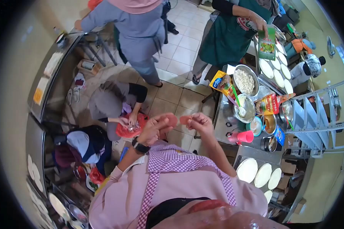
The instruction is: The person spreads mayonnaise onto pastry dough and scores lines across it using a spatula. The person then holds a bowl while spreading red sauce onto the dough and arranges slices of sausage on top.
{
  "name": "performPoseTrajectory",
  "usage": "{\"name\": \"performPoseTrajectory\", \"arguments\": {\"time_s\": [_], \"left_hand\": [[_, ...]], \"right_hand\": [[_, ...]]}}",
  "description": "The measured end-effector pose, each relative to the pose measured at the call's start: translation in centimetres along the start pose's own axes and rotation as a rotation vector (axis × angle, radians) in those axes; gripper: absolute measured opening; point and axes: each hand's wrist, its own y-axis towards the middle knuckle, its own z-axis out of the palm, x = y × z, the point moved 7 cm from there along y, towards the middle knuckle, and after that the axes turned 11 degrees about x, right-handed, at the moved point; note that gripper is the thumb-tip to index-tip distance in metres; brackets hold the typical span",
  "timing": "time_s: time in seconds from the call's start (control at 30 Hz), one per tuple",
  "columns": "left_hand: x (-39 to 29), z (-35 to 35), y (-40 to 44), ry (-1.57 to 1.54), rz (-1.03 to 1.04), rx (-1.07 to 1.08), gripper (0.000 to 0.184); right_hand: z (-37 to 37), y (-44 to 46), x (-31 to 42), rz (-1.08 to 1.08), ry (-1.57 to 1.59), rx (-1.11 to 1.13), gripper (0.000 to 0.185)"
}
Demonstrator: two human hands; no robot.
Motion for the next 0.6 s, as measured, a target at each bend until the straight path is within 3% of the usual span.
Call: {"name": "performPoseTrajectory", "arguments": {"time_s": [0.1, 0.37, 0.6], "left_hand": [[-5.3, -3.3, 2.2, -0.044, -0.008, -0.022, 0.033], [-17.4, -12.5, 9.7, -0.007, 0.283, -0.185, 0.033], [-21.8, -20.1, 14.6, -0.188, 0.445, -0.452, 0.026]], "right_hand": [[-1.8, 4.3, 1.2, -0.01, 0.104, -0.082, 0.013], [-9.9, 17.7, 4.9, -0.069, 0.051, -0.301, 0.016], [-10.5, 36.8, 7.8, 0.075, 0.036, -0.142, 0.018]]}}
